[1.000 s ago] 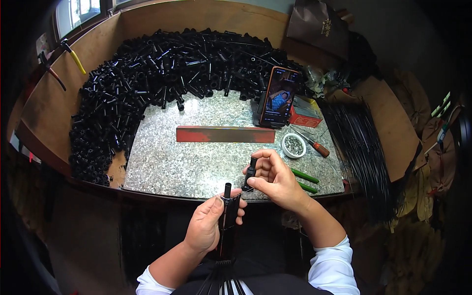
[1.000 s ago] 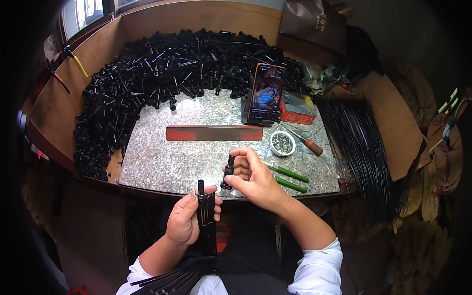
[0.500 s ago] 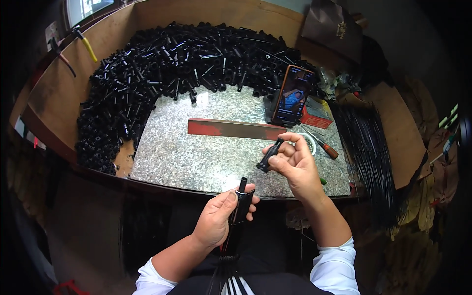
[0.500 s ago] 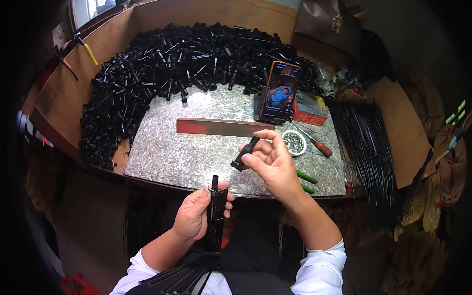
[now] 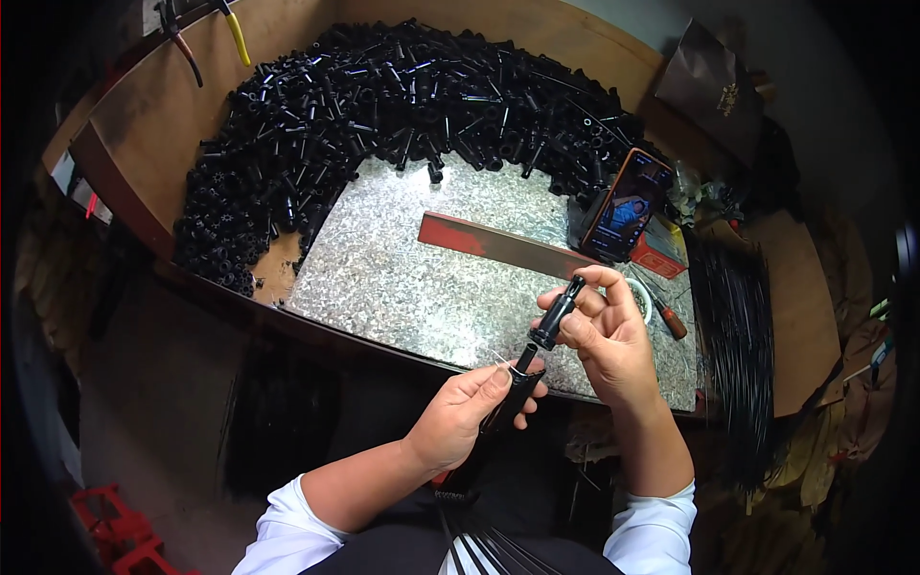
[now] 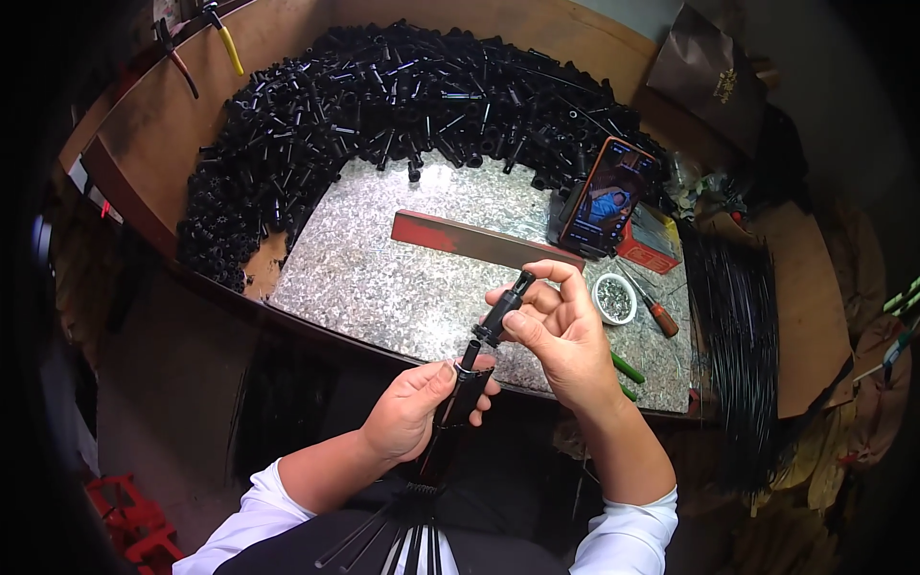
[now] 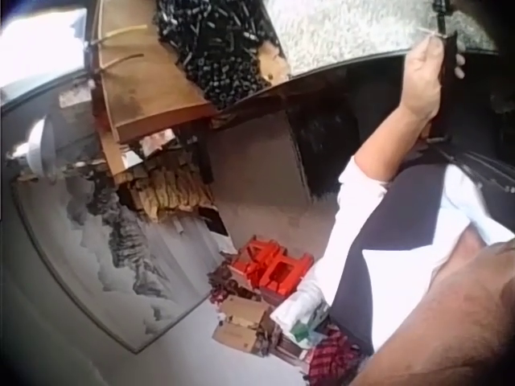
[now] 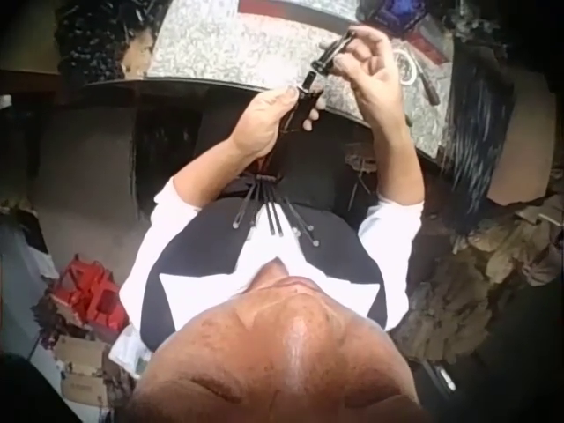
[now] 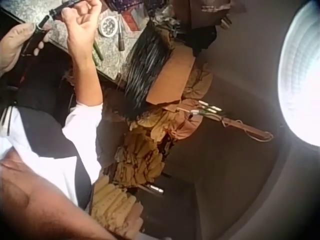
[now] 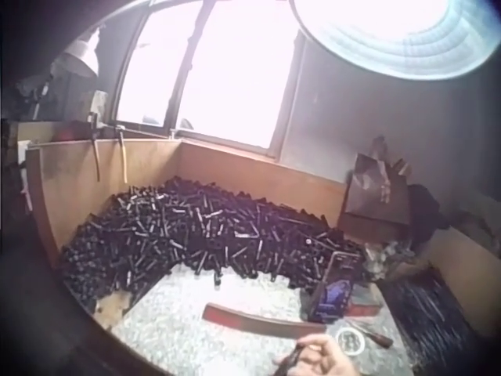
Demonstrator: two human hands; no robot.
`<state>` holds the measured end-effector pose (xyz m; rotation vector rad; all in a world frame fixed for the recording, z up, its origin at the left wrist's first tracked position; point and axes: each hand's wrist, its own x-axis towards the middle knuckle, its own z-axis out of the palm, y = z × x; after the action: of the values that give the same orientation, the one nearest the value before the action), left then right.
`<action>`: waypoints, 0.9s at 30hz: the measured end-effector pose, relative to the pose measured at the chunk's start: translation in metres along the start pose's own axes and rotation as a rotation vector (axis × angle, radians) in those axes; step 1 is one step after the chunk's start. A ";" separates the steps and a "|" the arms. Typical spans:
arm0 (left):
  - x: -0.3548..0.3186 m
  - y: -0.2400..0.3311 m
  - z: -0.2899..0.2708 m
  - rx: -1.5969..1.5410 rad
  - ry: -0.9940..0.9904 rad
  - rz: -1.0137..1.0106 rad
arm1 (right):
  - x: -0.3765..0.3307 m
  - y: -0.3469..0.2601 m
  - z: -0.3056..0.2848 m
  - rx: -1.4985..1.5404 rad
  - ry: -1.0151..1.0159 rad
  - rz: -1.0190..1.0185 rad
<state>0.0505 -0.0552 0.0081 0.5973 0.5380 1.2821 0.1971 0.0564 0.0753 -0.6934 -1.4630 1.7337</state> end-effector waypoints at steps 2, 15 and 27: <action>0.001 0.000 0.000 0.007 -0.003 0.002 | 0.000 -0.001 0.002 0.014 -0.023 0.007; 0.003 -0.004 -0.003 0.022 -0.020 0.033 | -0.002 -0.007 0.009 -0.150 -0.109 0.004; 0.003 -0.001 0.002 0.017 0.026 0.030 | -0.003 -0.003 0.014 -0.410 -0.090 -0.114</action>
<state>0.0536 -0.0523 0.0086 0.6059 0.5642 1.3166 0.1887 0.0460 0.0810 -0.7303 -1.9093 1.4067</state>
